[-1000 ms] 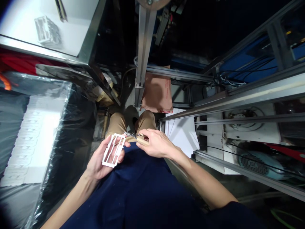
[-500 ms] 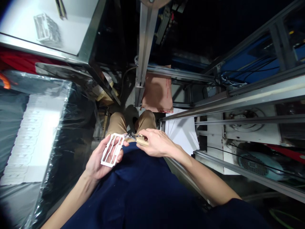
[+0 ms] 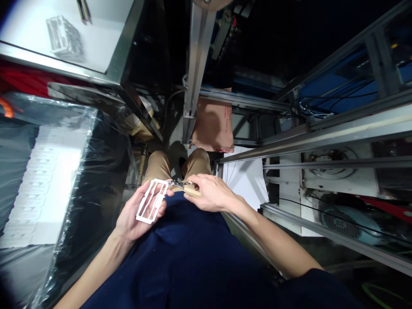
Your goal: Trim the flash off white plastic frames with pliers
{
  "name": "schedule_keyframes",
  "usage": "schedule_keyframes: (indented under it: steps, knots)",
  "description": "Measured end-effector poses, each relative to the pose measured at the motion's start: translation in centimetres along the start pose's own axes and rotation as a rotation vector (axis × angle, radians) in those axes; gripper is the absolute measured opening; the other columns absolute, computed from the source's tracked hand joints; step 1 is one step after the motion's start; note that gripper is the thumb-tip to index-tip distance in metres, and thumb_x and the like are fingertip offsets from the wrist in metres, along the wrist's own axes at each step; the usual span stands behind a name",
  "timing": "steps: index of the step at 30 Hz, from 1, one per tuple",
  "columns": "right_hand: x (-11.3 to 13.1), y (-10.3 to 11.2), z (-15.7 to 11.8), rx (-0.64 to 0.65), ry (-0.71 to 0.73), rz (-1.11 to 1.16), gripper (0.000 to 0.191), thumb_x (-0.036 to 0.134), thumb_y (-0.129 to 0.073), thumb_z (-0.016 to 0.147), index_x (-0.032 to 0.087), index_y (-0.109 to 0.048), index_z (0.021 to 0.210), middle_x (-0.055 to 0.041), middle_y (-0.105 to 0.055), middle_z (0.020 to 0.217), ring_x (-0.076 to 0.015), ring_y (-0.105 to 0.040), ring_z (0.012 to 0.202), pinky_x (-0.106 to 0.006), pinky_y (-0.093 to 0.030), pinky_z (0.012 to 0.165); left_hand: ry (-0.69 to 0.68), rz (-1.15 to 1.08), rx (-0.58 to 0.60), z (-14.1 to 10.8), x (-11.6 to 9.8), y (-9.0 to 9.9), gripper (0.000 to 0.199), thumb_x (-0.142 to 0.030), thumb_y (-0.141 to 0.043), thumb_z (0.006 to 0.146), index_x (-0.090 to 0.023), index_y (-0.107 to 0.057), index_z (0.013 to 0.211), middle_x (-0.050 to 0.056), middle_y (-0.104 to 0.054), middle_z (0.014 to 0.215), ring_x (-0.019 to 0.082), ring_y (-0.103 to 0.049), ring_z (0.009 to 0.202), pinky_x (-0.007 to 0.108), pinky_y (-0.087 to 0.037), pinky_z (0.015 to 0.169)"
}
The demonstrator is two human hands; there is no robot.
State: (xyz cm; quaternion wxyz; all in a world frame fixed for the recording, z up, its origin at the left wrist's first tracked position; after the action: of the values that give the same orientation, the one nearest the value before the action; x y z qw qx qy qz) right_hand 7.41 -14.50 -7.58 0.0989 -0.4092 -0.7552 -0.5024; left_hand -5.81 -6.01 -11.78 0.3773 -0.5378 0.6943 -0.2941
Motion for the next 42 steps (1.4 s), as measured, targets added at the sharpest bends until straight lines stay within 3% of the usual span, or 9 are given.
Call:
schedule_keyframes:
  steps: [17, 27, 42]
  knots:
    - [0.9, 1.0, -0.3, 0.027, 0.051, -0.100, 0.018, 0.037, -0.053, 0.080, 0.022, -0.053, 0.091, 0.0011, -0.058, 0.081, -0.0133, -0.051, 0.072, -0.023, -0.031, 0.060, -0.039, 0.144, -0.031, -0.2, 0.1, 0.4, 0.037, -0.038, -0.031, 0.092, -0.014, -0.060, 0.095, 0.010, -0.066, 0.089, 0.014, -0.056, 0.048, 0.023, -0.041, 0.045]
    - [1.0, 0.9, -0.3, 0.000, 0.038, -0.192, 0.022, 0.037, -0.050, 0.082, 0.020, -0.056, 0.095, -0.0038, -0.058, 0.084, -0.0152, -0.051, 0.072, -0.024, -0.029, 0.060, -0.042, 0.170, -0.046, -0.4, 0.2, 0.2, 0.033, -0.036, -0.036, 0.091, -0.013, -0.060, 0.095, 0.011, -0.067, 0.088, 0.013, -0.056, 0.047, 0.022, -0.043, 0.046]
    - [0.9, 1.0, -0.5, -0.036, 0.076, -0.263, 0.020, 0.037, -0.045, 0.085, 0.023, -0.057, 0.092, -0.0013, -0.059, 0.077, -0.0129, -0.049, 0.062, -0.026, -0.020, 0.052, -0.047, 0.184, -0.037, -0.5, 0.3, 0.0, 0.034, -0.037, -0.036, 0.091, -0.013, -0.060, 0.095, 0.011, -0.067, 0.088, 0.013, -0.055, 0.047, 0.022, -0.043, 0.046]
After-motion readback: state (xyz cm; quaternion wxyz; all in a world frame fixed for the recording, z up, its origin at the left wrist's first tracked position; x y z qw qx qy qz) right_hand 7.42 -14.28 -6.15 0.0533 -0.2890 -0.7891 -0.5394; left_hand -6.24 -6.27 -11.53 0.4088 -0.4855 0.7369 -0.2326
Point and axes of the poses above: each hand's wrist, its own z-axis towards the middle knuckle, its own y-axis out of the back of the hand, x = y × z, the point moved 6 cm from there along z, towards the middle knuckle
